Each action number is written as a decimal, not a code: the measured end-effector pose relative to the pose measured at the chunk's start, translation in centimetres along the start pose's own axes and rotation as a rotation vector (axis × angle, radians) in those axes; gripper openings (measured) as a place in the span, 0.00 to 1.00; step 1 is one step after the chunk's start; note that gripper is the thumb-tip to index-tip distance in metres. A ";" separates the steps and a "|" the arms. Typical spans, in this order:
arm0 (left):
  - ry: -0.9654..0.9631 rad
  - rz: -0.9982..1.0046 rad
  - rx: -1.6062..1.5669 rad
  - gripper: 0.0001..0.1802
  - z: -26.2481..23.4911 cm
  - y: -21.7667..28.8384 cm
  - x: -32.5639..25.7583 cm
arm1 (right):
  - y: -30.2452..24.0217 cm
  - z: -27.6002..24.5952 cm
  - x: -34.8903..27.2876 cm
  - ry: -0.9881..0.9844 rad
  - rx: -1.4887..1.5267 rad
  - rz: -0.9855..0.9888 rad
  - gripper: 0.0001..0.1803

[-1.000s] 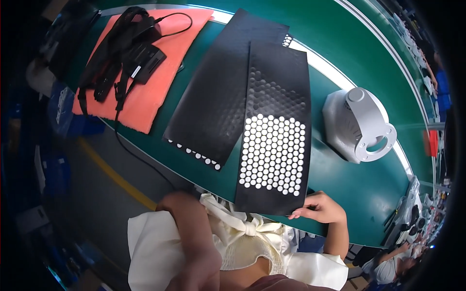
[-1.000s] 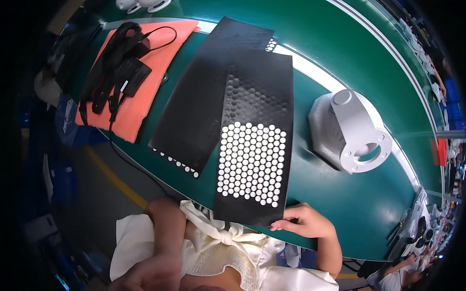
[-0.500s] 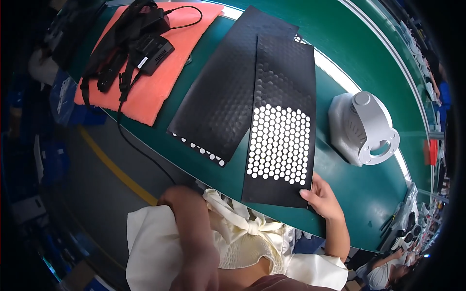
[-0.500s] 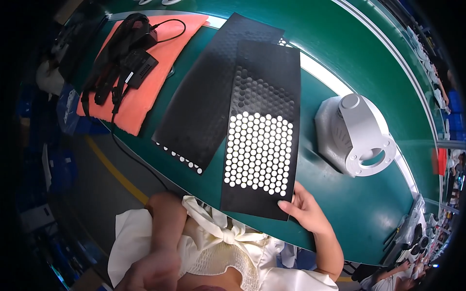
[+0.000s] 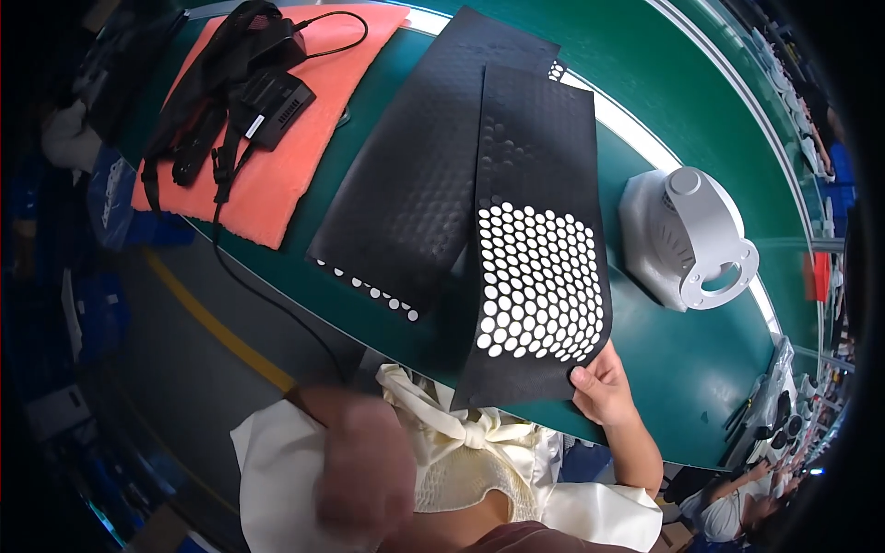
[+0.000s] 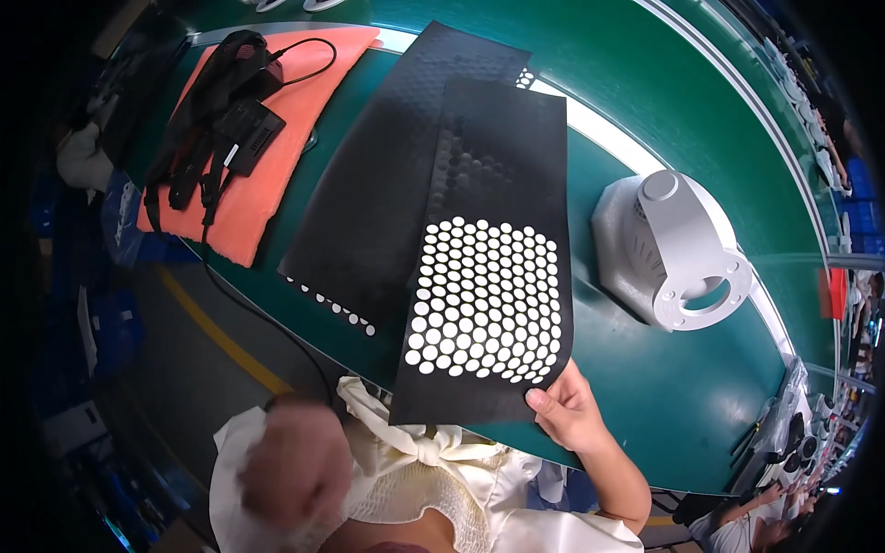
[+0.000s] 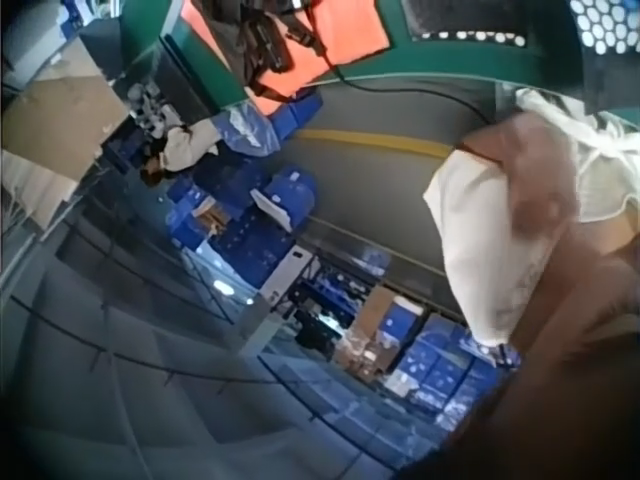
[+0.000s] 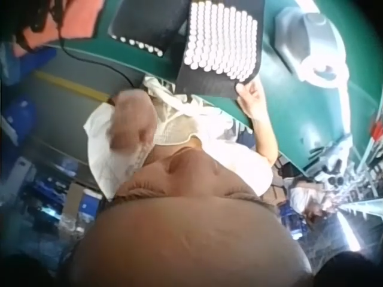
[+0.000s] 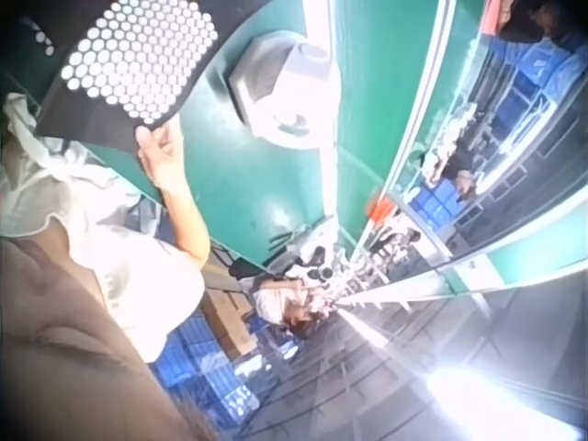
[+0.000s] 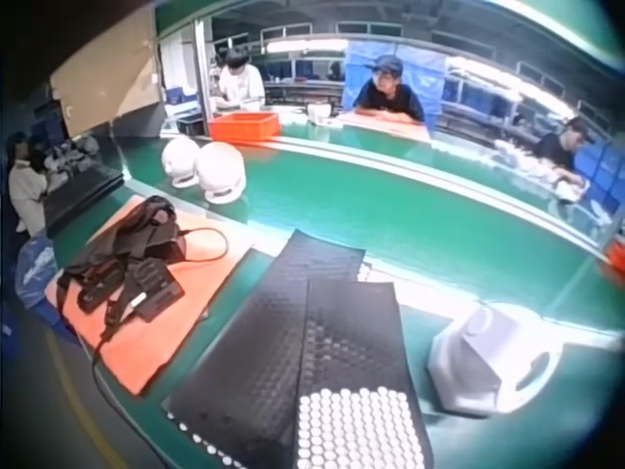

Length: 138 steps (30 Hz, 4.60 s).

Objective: Assembling the outer housings for dome-style security cameras by applying adhesive pads and organizing components.

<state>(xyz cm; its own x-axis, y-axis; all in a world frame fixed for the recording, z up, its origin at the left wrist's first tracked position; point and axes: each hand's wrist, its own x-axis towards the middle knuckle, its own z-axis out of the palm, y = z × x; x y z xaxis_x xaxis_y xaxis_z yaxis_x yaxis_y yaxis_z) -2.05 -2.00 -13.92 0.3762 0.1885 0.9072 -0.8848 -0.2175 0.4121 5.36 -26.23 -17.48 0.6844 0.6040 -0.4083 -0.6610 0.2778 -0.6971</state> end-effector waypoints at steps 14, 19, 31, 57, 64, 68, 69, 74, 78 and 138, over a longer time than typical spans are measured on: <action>-0.473 -1.155 -0.275 0.43 0.6 -2.9 -2.6 | -0.5 1.5 -1.1 0.082 -0.467 -0.151 0.46; -0.442 -1.260 -0.466 0.39 0.1 -2.8 -2.4 | -1.2 0.6 -1.6 -0.041 -0.690 -0.316 0.49; -0.436 -1.064 -0.341 0.28 0.4 -2.6 -2.2 | -2.3 1.9 -1.3 0.016 -1.062 -0.594 0.30; -0.437 -1.101 -0.251 0.12 2.6 -4.3 -2.5 | -1.7 0.0 -1.9 0.185 -0.761 -0.656 0.08; -0.389 -1.054 -0.043 0.08 4.2 -4.2 -3.4 | -5.4 1.5 -2.2 0.443 -1.454 -0.726 0.20; -0.504 -0.849 0.025 0.09 5.1 -4.1 -2.8 | -6.5 3.4 -1.7 0.122 -1.560 -0.822 0.15; -0.516 -0.811 0.053 0.09 5.2 -4.1 -2.7 | -6.4 3.9 -1.3 0.081 -1.550 -0.791 0.16; -0.588 -0.701 0.043 0.09 5.6 -4.3 -2.6 | -6.0 4.9 -0.3 0.011 -1.552 -0.804 0.15; -0.613 -0.670 0.132 0.10 6.0 -3.7 -3.0 | -5.2 4.9 -0.3 0.018 -1.581 -0.871 0.15; -0.704 -0.886 0.073 0.15 6.7 -5.3 -1.8 | -14.5 -2.5 1.5 0.608 -1.269 -1.201 0.16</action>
<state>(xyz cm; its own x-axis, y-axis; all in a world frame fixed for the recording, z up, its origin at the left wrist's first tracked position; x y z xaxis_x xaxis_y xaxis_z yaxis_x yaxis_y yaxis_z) 3.82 -7.64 -17.11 0.9535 -0.2719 0.1300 -0.2205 -0.3355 0.9158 16.67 -31.21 -9.45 0.7472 0.1312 0.6516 0.6081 -0.5307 -0.5904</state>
